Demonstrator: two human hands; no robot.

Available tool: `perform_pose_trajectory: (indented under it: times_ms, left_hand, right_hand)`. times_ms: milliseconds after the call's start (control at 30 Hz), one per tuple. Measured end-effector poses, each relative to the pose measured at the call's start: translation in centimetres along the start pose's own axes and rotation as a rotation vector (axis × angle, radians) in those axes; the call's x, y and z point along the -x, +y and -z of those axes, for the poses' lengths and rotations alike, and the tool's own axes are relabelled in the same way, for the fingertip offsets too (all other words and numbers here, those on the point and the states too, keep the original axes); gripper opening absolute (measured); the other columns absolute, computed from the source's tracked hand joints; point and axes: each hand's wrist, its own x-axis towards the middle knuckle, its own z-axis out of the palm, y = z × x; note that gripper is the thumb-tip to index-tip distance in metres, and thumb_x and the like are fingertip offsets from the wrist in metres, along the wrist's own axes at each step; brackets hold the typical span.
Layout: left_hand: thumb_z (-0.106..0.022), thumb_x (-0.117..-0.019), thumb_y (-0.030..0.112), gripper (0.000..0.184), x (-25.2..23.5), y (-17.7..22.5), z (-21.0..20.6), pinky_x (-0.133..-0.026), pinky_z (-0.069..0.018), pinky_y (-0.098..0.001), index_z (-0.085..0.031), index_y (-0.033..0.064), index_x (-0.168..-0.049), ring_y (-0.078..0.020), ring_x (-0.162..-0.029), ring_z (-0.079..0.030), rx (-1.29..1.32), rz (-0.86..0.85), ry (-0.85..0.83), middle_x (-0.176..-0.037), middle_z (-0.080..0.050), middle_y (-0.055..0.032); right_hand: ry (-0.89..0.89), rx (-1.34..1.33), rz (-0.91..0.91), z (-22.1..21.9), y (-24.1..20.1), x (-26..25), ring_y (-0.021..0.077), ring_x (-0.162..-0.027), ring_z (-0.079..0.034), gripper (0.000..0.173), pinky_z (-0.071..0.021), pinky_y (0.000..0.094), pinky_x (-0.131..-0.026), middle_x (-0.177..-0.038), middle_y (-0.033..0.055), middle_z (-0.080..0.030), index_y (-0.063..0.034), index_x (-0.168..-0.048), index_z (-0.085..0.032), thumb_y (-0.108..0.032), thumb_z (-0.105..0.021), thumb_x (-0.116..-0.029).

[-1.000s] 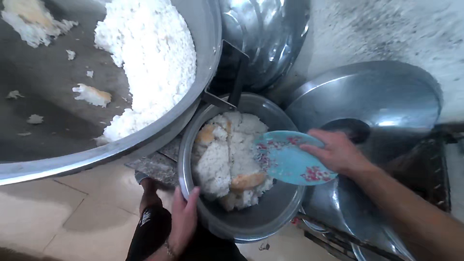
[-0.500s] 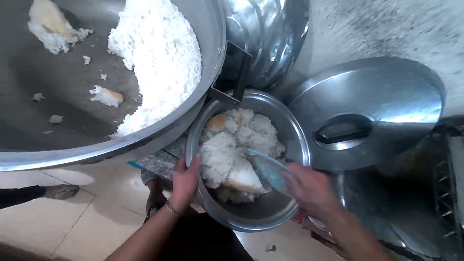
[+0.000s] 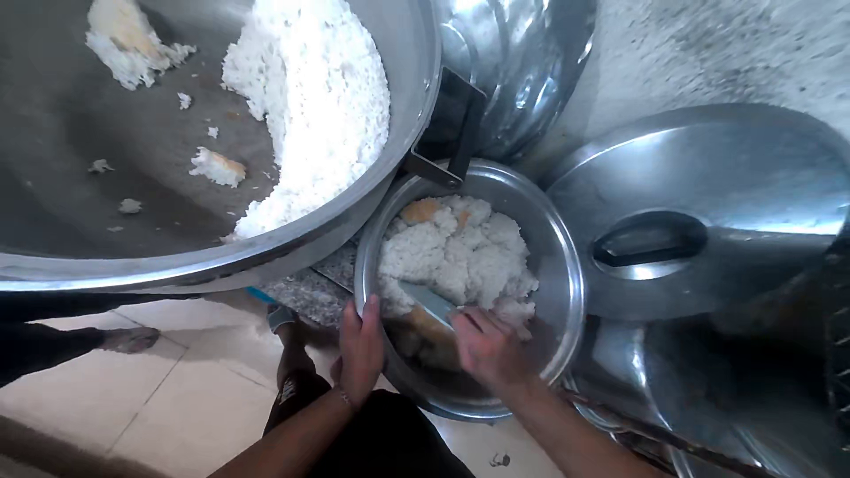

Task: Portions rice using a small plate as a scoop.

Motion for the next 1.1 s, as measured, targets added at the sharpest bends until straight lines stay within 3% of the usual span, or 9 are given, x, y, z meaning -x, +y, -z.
perform_pose_trajectory:
  times_ms: [200,333,433,533,633,767,900,967,1100]
  left_hand:
    - [-0.05,-0.1057,0.05,0.042,-3.7,1.8,0.2,-0.066,-0.0557,-0.0463,-0.064,0.0115,-0.113,-0.0221,-0.074,-0.064,0.116,-0.008,-0.058,-0.086,-0.065,-0.0089]
    - [-0.045,-0.109,0.04,0.044,-1.0,0.3,0.2,-0.083,-0.0592,-0.0451,-0.059,0.0042,-0.13,-0.0212,-0.093,-0.069,0.109,-0.035,-0.046,-0.104,-0.068,-0.0134]
    - [-0.045,-0.1096,0.033,0.042,-0.4,-0.3,-0.4,-0.086,-0.0588,-0.0407,-0.059,-0.0004,-0.13,-0.0181,-0.095,-0.069,0.082,-0.054,0.003,-0.105,-0.069,-0.0137]
    - [-0.043,-0.1102,0.034,0.042,-0.8,0.0,-0.5,-0.086,-0.0591,-0.042,-0.06,0.0002,-0.128,-0.0195,-0.093,-0.07,0.074,-0.034,0.015,-0.103,-0.069,-0.0138]
    - [-0.045,-0.1097,0.038,0.041,-1.1,0.0,-0.6,-0.077,-0.0592,-0.0437,-0.064,0.0025,-0.119,-0.0207,-0.083,-0.069,0.061,-0.02,0.04,-0.092,-0.068,-0.0122]
    - [-0.048,-0.1081,0.041,0.042,-1.6,0.8,-0.5,-0.08,-0.0582,-0.0459,-0.066,0.0043,-0.119,-0.0215,-0.086,-0.069,0.016,-0.04,0.028,-0.093,-0.07,-0.012]
    - [-0.051,-0.1057,0.05,0.051,-3.8,1.9,0.1,-0.084,-0.0566,-0.0536,-0.064,0.0061,-0.128,-0.0285,-0.093,-0.069,0.0,0.005,-0.064,-0.103,-0.07,-0.0166]
    - [-0.051,-0.103,0.057,0.054,-4.6,2.3,0.6,-0.076,-0.0579,-0.051,-0.064,0.0091,-0.123,-0.0269,-0.086,-0.068,0.083,0.007,-0.11,-0.099,-0.069,-0.0145]
    - [-0.046,-0.1068,0.052,0.047,-2.7,1.7,0.6,-0.074,-0.0579,-0.0465,-0.062,0.011,-0.123,-0.0218,-0.083,-0.067,0.136,-0.032,-0.056,-0.097,-0.068,-0.01]
  right_hand:
    - [-0.01,0.002,-0.3,9.1,1.0,-2.5,0.0247,-0.063,-0.069,0.023,-0.058,0.0468,-0.055,-0.074,0.0082,-0.068,-0.0063,-0.098,-0.071,-0.025,-0.058,-0.099]
    - [-0.349,-0.015,-0.635,17.5,2.1,-11.4,0.0365,-0.08,-0.069,0.021,-0.055,0.06,-0.071,-0.088,0.0187,-0.069,-0.0052,-0.114,-0.066,-0.023,-0.064,-0.1033]
    - [-0.465,-0.075,-0.604,14.3,5.3,-17.9,0.0362,-0.095,-0.068,0.022,-0.0542,0.0608,-0.083,-0.102,0.0197,-0.069,-0.0042,-0.113,-0.067,-0.023,-0.067,-0.1013]
    - [-0.552,-0.183,-0.566,6.2,5.3,-20.9,0.042,-0.117,-0.064,0.04,-0.0496,0.062,-0.1,-0.124,0.0268,-0.066,0.0011,-0.132,-0.063,-0.02,-0.069,-0.0989]
    - [-0.641,-0.175,-0.583,2.4,1.6,-20.5,0.0445,-0.121,-0.061,0.041,-0.0492,0.0636,-0.099,-0.129,0.0273,-0.062,-0.0042,-0.14,-0.058,-0.021,-0.06,-0.1024]
    - [-0.435,-0.152,-0.583,2.4,-2.4,-12.1,0.042,-0.096,-0.071,0.039,-0.0579,0.0604,-0.081,-0.107,0.0228,-0.071,-0.0066,-0.139,-0.058,-0.013,-0.057,-0.1006]
    - [-0.268,-0.24,-0.64,5.8,-1.5,-5.9,0.0386,-0.094,-0.071,0.032,-0.0566,0.0606,-0.083,-0.104,0.0217,-0.071,-0.0041,-0.133,-0.062,-0.02,-0.053,-0.1061]
    - [-0.221,-0.198,-0.664,9.6,-0.9,-5.7,0.04,-0.088,-0.07,0.028,-0.0551,0.063,-0.079,-0.096,0.0226,-0.07,-0.0026,-0.126,-0.064,-0.022,-0.058,-0.1058]
    - [-0.197,0.01,-0.218,15.8,0.6,-7.5,0.0255,-0.064,-0.067,0.015,-0.0557,0.0492,-0.057,-0.071,0.007,-0.064,-0.007,-0.101,-0.067,-0.021,-0.061,-0.0994]
